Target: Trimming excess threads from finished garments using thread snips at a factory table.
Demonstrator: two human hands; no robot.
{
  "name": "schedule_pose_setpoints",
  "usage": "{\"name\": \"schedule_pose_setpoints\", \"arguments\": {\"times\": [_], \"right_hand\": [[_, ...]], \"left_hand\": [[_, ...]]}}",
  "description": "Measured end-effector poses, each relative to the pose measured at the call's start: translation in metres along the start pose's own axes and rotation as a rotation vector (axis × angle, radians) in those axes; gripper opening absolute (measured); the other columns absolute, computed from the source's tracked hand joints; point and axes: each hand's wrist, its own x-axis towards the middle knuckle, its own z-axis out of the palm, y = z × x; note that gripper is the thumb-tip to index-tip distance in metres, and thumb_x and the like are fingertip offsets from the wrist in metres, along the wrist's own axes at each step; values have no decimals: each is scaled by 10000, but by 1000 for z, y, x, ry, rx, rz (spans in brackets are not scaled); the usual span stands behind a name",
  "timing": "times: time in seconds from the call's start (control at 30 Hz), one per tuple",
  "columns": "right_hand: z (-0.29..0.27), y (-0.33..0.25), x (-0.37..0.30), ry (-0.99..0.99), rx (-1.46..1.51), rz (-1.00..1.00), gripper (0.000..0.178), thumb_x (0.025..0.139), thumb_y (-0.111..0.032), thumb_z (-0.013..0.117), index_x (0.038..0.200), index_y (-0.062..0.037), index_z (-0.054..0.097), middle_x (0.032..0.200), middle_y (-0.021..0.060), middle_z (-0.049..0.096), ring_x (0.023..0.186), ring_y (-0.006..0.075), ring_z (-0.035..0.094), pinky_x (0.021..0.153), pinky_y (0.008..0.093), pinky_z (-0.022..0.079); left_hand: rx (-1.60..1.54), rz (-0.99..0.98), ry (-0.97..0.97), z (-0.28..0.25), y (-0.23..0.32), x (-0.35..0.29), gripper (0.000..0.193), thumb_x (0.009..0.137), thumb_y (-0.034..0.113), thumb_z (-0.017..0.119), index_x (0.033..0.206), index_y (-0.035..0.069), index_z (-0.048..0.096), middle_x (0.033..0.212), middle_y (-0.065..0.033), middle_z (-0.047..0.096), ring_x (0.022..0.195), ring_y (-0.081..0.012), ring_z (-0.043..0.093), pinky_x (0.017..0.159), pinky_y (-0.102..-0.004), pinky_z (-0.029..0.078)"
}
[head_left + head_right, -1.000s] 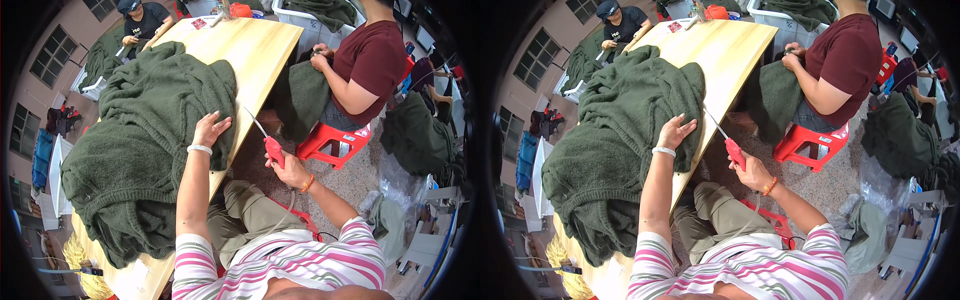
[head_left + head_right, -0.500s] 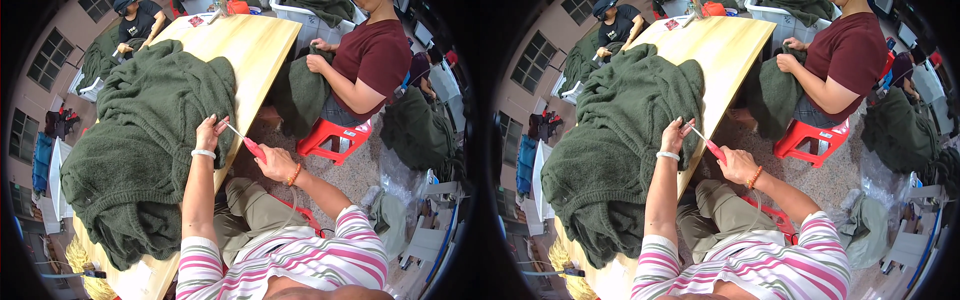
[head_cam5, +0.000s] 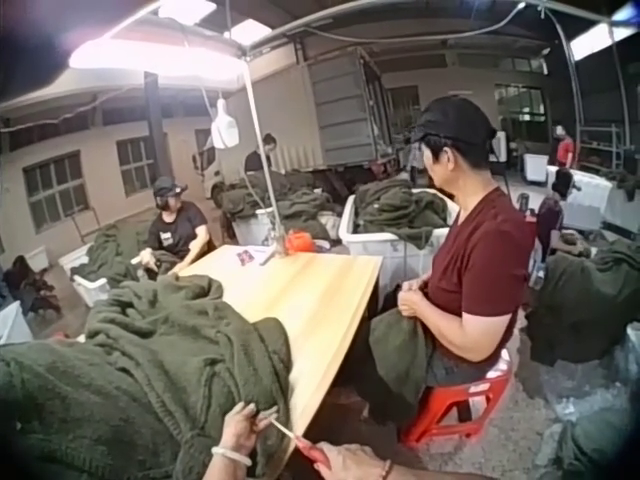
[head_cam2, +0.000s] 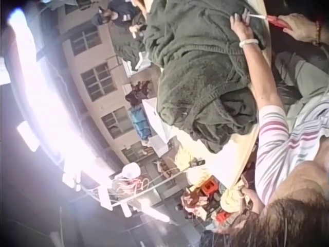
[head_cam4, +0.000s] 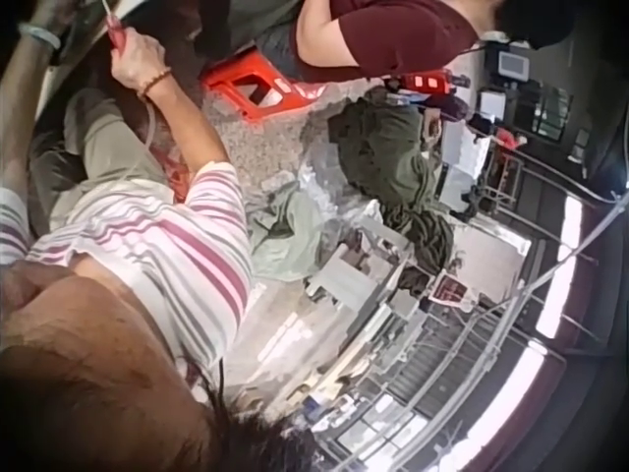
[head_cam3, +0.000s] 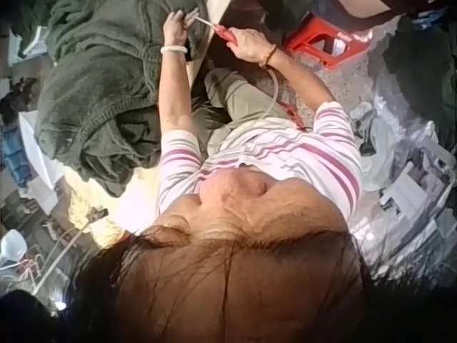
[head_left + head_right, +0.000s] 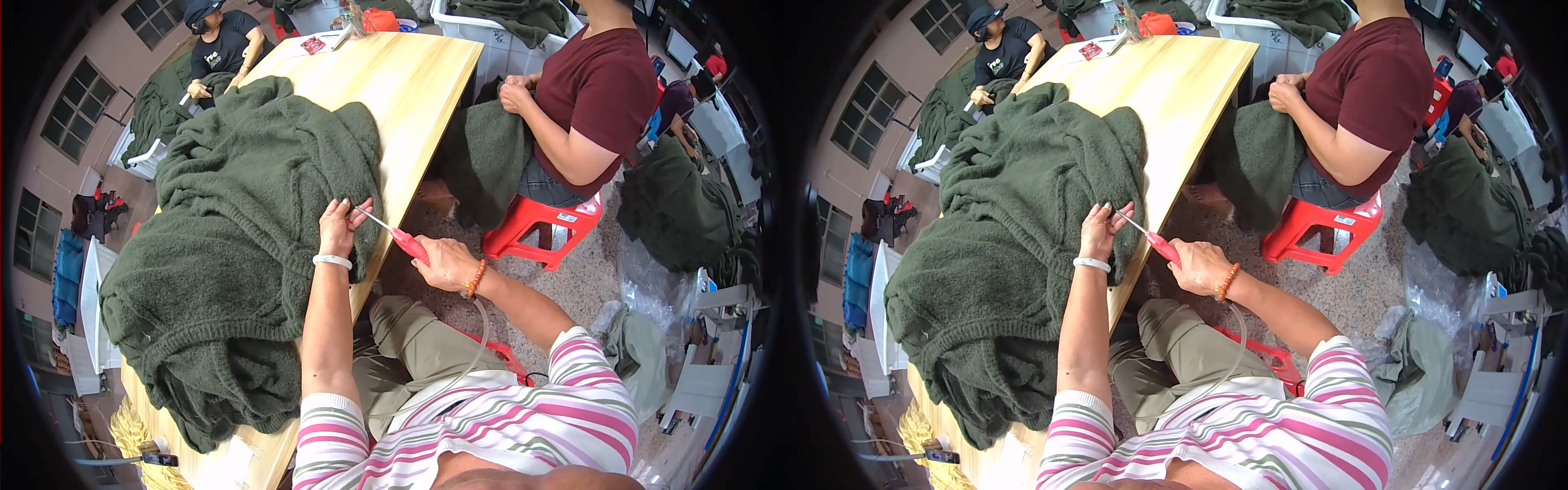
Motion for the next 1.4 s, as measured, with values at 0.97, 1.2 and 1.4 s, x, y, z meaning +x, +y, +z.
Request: {"name": "schedule_pose_setpoints", "arguments": {"times": [0.97, 1.2, 1.4], "right_hand": [[-2, 31, -49, -20, 212, -6, 310, 830, -215, 553, 1077, -39, 489, 808, 250, 614, 821, 437, 591, 739, 501, 464], [-1, 16, -51, -9, 87, -44, 283, 833, -211, 539, 1056, -42, 492, 807, 237, 624, 811, 430, 599, 739, 513, 460], [-3, 7, -44, 13, 10, 4, 290, 828, -252, 564, 1023, -42, 521, 769, 256, 615, 762, 447, 596, 702, 529, 464]], "left_hand": [[7, -239, -16, 13, 19, -58, 125, 899, 121, 577, 911, 3, 538, 728, -18, 510, 762, -304, 652, 716, -355, 595], [40, -143, 7, 2, -6, -42, 120, 900, 105, 563, 923, -5, 521, 919, -81, 559, 966, -425, 611, 795, -436, 566], [61, -105, 2, 1, -15, -42, 107, 908, 111, 551, 891, 11, 516, 917, -89, 559, 941, -395, 628, 781, -445, 564]]}}
